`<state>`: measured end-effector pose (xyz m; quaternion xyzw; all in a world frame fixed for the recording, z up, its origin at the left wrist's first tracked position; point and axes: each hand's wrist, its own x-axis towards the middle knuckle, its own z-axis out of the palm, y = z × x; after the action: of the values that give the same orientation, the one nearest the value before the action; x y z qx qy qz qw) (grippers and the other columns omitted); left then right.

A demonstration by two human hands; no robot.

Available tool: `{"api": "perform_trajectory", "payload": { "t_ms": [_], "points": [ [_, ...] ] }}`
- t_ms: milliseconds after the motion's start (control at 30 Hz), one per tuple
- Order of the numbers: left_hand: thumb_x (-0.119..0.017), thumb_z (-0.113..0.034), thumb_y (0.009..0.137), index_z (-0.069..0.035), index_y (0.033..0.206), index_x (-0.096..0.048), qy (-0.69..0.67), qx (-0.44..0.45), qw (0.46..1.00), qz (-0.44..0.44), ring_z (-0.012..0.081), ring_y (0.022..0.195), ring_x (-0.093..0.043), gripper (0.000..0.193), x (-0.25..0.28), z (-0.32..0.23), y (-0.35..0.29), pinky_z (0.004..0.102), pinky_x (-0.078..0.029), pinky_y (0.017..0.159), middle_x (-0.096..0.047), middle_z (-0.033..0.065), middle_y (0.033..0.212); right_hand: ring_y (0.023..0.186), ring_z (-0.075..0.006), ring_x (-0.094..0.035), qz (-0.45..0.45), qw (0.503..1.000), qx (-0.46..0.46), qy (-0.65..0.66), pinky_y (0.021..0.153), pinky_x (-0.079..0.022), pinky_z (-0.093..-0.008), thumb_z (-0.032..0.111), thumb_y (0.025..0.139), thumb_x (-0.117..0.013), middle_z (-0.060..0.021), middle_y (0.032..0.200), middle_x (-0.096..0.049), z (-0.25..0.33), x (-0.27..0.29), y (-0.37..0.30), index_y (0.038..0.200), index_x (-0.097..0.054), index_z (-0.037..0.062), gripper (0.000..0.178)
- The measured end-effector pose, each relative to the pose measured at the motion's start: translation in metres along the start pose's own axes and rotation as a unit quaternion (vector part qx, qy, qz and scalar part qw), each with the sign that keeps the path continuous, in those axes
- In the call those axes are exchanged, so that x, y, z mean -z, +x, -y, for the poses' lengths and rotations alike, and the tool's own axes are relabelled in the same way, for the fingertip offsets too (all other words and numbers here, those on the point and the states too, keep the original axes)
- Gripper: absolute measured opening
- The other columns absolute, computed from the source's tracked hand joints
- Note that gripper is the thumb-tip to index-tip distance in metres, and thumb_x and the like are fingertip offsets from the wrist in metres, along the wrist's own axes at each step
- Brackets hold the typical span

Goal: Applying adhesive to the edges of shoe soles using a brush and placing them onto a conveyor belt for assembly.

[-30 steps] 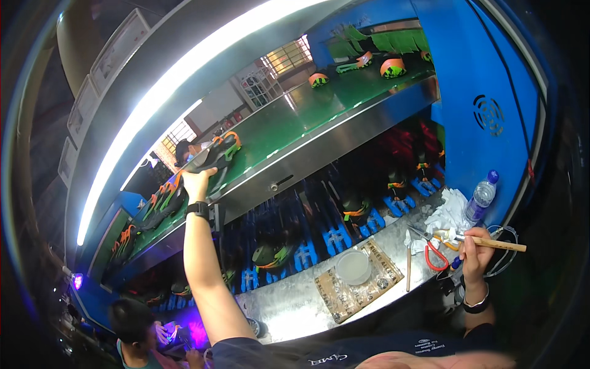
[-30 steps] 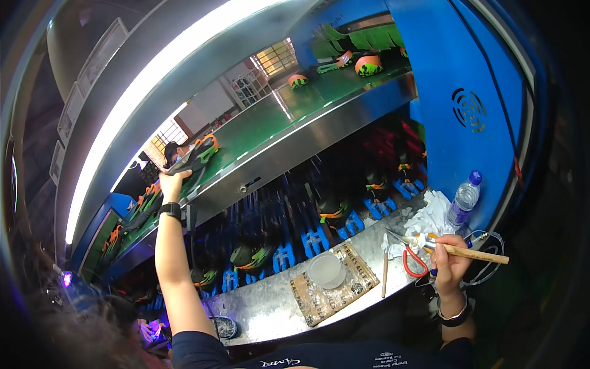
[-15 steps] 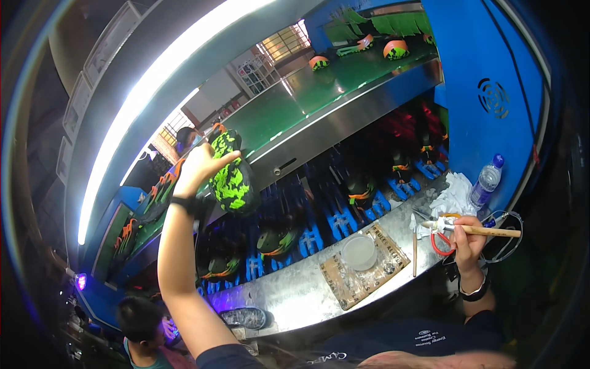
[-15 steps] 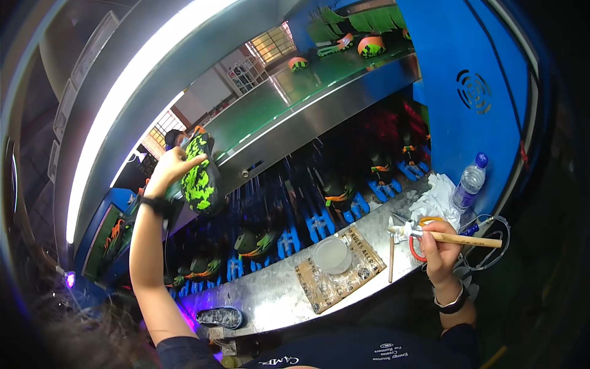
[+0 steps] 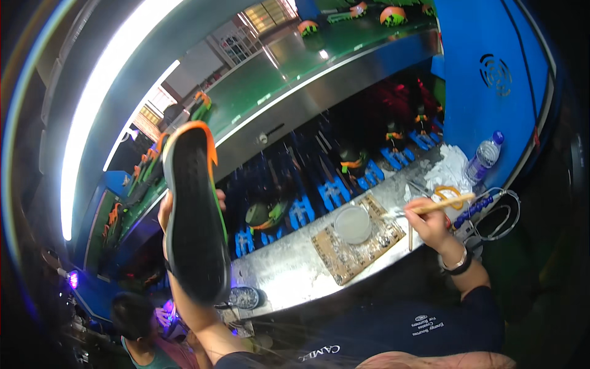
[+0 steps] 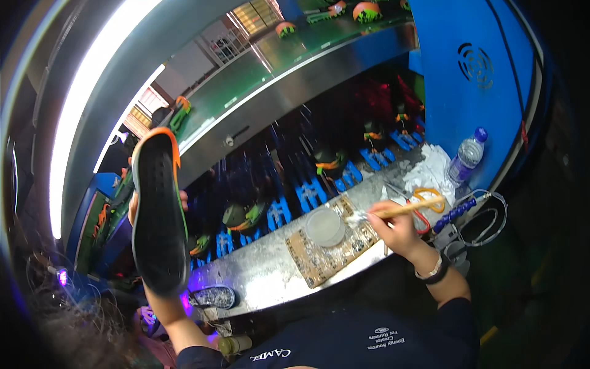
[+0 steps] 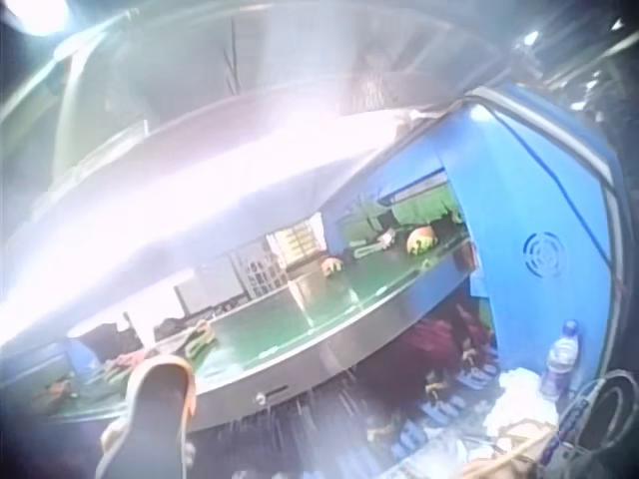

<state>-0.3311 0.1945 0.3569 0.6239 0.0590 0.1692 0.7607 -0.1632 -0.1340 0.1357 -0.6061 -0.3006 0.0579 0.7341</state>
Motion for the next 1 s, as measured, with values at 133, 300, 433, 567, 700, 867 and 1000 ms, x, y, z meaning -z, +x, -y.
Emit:
{"api": "perform_trajectory", "payload": {
  "t_ms": [133,300,433,567,700,867,1000],
  "points": [
    [-0.042,-0.051,0.078,0.008,0.109,-0.044,-0.041,0.044,0.989,-0.138,0.0181,0.048,-0.054,0.067,0.001,0.101,-0.073,0.0236,-0.04,0.037,-0.057,0.0262,0.08,0.052,-0.0034,-0.044,0.083,0.994,0.027,-0.07,0.045,-0.034,-0.0188,0.007,0.076,-0.059,0.0016,0.062,-0.052,-0.024,-0.041,0.029,0.079,-0.055,0.0015,0.008],
    [-0.04,-0.044,0.081,0.002,0.122,-0.033,-0.358,0.189,0.915,-0.008,0.0191,0.065,-0.058,0.062,0.012,0.186,-0.113,0.0243,-0.049,0.055,-0.052,0.0244,0.1,0.048,-0.0073,-0.046,0.113,0.979,0.001,-0.17,0.045,-0.035,-0.0224,0.014,0.075,-0.059,-0.0021,0.055,-0.051,-0.046,-0.067,0.039,0.077,-0.057,0.0028,0.012],
    [-0.04,-0.044,0.082,0.002,0.122,-0.033,-0.392,0.199,0.898,0.001,0.0188,0.066,-0.058,0.061,0.015,0.205,-0.118,0.0243,-0.049,0.056,-0.052,0.0238,0.1,0.048,-0.0085,-0.047,0.123,0.971,-0.005,-0.206,0.045,-0.035,-0.023,0.015,0.075,-0.059,-0.0035,0.055,-0.051,-0.064,-0.07,0.036,0.076,-0.056,0.0017,0.014],
    [-0.04,-0.043,0.082,0.001,0.122,-0.033,-0.391,0.187,0.901,-0.012,0.0186,0.067,-0.058,0.061,0.02,0.195,-0.133,0.0243,-0.048,0.056,-0.052,0.0231,0.101,0.048,-0.0088,-0.047,0.144,0.961,0.004,-0.234,0.045,-0.036,-0.0231,0.015,0.075,-0.059,-0.0044,0.055,-0.051,-0.058,-0.086,0.034,0.075,-0.056,0.0012,0.014],
    [-0.04,-0.043,0.082,0.001,0.123,-0.033,-0.395,0.19,0.899,-0.002,0.0183,0.068,-0.057,0.06,0.021,0.202,-0.128,0.0242,-0.048,0.057,-0.052,0.0225,0.101,0.049,-0.0085,-0.047,0.127,0.964,-0.022,-0.232,0.046,-0.036,-0.0228,0.014,0.075,-0.059,-0.0033,0.057,-0.052,-0.062,-0.08,0.031,0.076,-0.056,0.0014,0.013],
    [-0.04,-0.042,0.082,0.001,0.123,-0.033,-0.386,0.19,0.903,-0.003,0.0179,0.069,-0.057,0.059,0.019,0.2,-0.127,0.0242,-0.048,0.058,-0.052,0.0216,0.101,0.053,-0.0055,-0.043,0.162,0.968,-0.058,-0.184,0.048,-0.035,-0.0206,0.013,0.077,-0.058,0.0011,0.063,-0.05,-0.048,-0.079,0.026,0.082,-0.055,0.0025,0.012],
    [-0.04,-0.042,0.082,0.001,0.123,-0.033,-0.367,0.195,0.91,0.0,0.0176,0.07,-0.057,0.059,0.018,0.198,-0.123,0.0241,-0.048,0.059,-0.052,0.021,0.102,0.058,-0.0043,-0.042,0.247,0.942,-0.051,-0.22,0.051,-0.035,-0.0193,0.012,0.077,-0.057,0.0009,0.066,-0.049,-0.038,-0.079,0.023,0.083,-0.055,0.003,0.011]
  ]
}}
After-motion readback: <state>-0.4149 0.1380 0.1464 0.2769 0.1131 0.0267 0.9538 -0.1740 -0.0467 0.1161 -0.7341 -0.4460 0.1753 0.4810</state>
